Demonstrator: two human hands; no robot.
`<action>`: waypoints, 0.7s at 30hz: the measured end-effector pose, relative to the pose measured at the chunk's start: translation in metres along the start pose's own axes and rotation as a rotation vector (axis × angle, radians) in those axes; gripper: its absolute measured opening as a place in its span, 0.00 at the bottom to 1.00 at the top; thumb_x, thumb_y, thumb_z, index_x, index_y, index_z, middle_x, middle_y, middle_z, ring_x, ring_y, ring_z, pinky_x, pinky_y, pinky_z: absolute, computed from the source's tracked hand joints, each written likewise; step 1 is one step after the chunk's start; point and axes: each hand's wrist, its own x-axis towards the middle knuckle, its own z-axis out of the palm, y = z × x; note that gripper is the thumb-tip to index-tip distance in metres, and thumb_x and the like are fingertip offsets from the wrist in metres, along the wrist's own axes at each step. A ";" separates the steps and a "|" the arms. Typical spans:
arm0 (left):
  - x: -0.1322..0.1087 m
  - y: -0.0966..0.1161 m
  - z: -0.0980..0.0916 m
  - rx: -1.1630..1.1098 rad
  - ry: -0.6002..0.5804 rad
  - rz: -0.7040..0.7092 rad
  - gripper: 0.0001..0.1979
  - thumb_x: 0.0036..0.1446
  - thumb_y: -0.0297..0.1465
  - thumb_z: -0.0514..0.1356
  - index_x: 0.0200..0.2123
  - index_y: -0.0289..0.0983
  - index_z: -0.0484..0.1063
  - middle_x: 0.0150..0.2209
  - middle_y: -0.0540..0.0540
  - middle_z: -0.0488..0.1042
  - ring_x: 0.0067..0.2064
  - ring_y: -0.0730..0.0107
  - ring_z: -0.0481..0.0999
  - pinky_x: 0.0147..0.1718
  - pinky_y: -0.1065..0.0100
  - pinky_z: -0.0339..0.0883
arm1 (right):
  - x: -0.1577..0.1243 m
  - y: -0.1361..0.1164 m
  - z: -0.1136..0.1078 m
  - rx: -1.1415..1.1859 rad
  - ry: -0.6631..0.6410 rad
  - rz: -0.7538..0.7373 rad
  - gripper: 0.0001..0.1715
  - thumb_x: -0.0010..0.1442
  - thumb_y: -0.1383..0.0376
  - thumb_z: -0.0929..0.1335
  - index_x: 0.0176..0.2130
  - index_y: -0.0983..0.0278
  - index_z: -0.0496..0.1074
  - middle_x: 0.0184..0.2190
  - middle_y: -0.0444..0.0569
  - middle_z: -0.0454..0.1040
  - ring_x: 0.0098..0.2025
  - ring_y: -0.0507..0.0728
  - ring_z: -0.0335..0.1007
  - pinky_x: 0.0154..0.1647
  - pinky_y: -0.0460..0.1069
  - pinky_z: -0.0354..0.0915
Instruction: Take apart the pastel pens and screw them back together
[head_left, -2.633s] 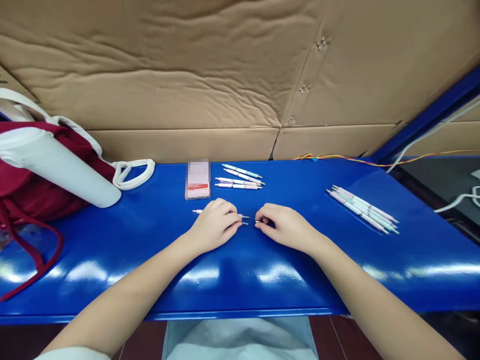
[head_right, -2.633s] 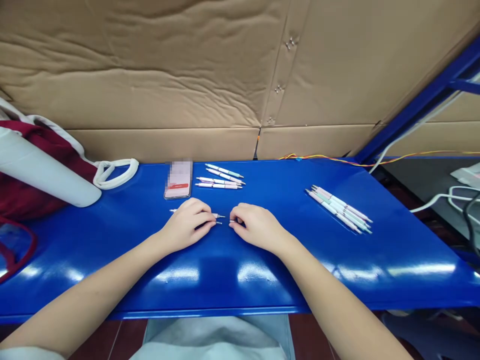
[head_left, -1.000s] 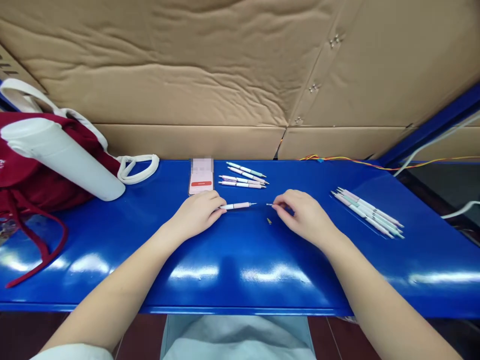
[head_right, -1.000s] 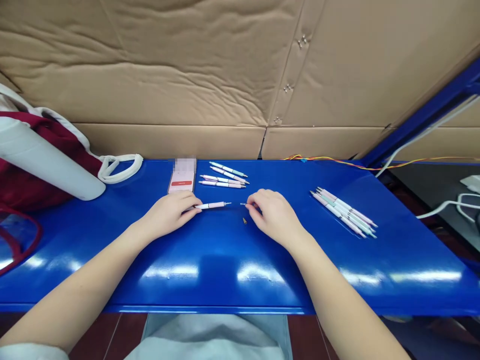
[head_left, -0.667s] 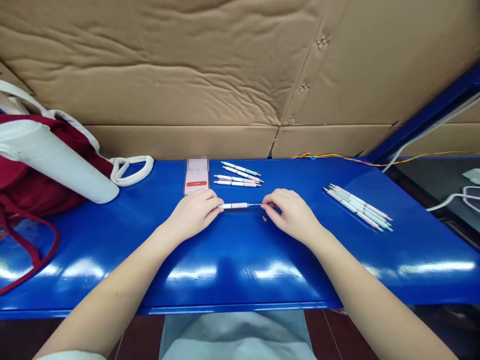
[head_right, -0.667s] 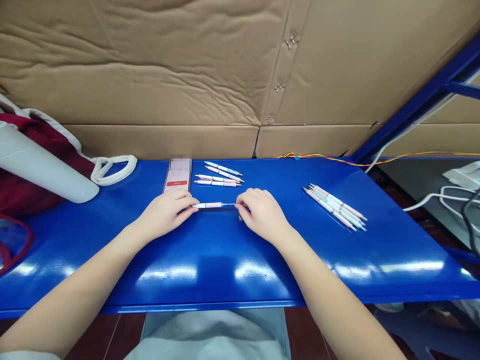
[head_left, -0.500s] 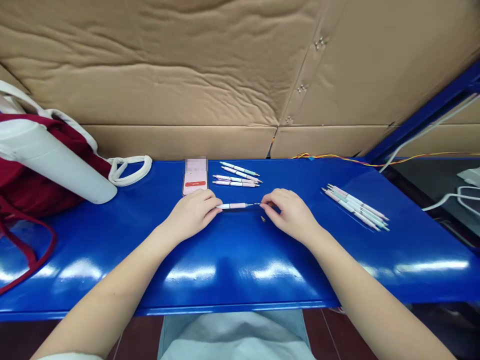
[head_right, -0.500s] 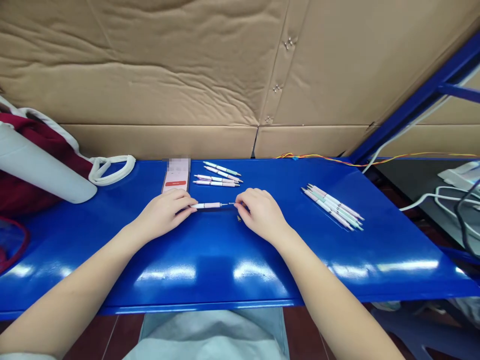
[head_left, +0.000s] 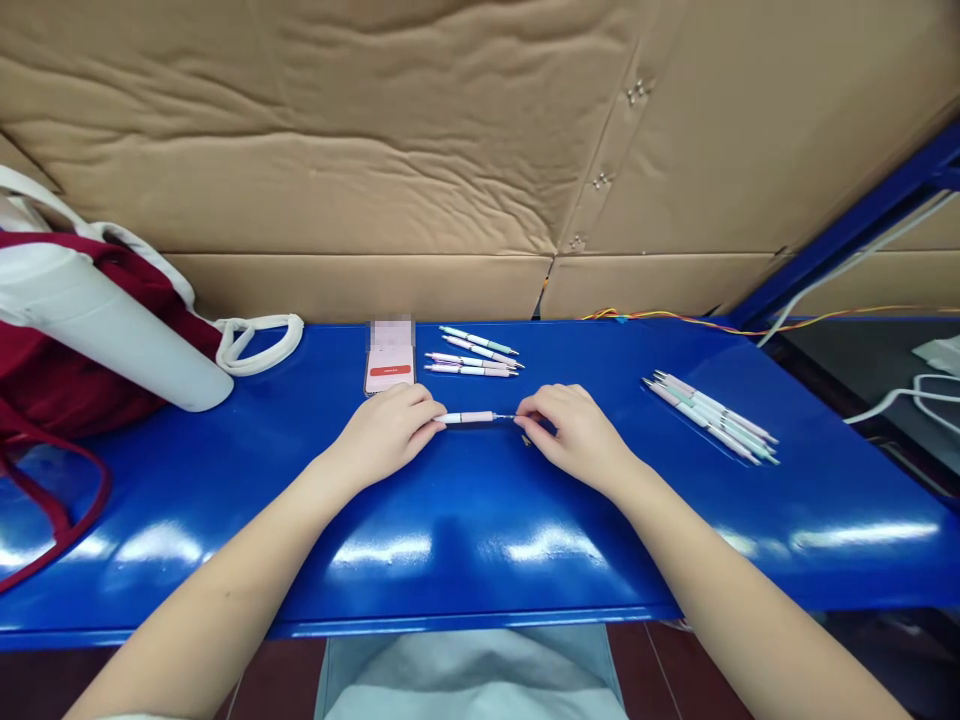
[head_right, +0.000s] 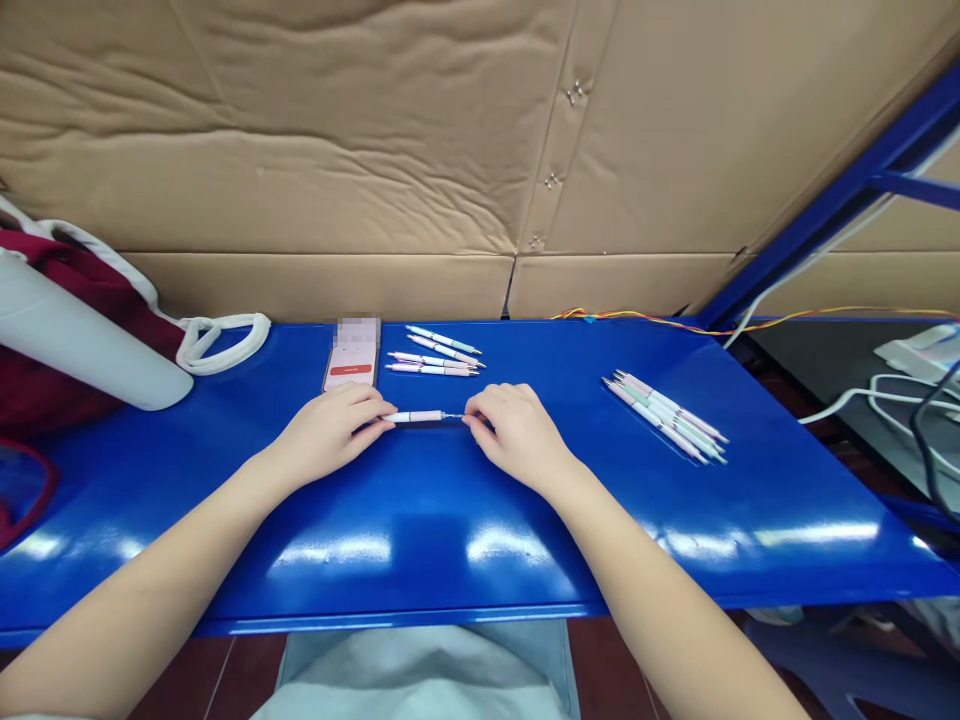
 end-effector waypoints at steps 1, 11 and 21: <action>0.000 0.000 0.000 0.002 -0.001 -0.001 0.13 0.64 0.35 0.50 0.41 0.38 0.72 0.39 0.45 0.72 0.40 0.66 0.72 0.38 0.67 0.67 | 0.000 0.000 0.000 0.006 0.000 0.002 0.07 0.61 0.66 0.63 0.33 0.63 0.70 0.29 0.47 0.74 0.33 0.55 0.66 0.38 0.50 0.54; 0.000 0.007 0.001 -0.019 -0.007 0.031 0.13 0.65 0.35 0.50 0.42 0.38 0.72 0.38 0.46 0.72 0.39 0.67 0.71 0.37 0.68 0.67 | 0.002 -0.008 0.008 0.136 -0.003 0.031 0.07 0.60 0.66 0.64 0.32 0.63 0.71 0.27 0.47 0.72 0.32 0.54 0.66 0.38 0.51 0.56; 0.000 0.001 -0.002 -0.026 0.034 -0.009 0.12 0.64 0.35 0.50 0.41 0.38 0.72 0.39 0.46 0.73 0.40 0.66 0.73 0.38 0.67 0.67 | -0.002 0.009 0.003 0.149 -0.215 0.162 0.13 0.57 0.61 0.66 0.43 0.63 0.70 0.28 0.46 0.71 0.29 0.53 0.67 0.32 0.47 0.62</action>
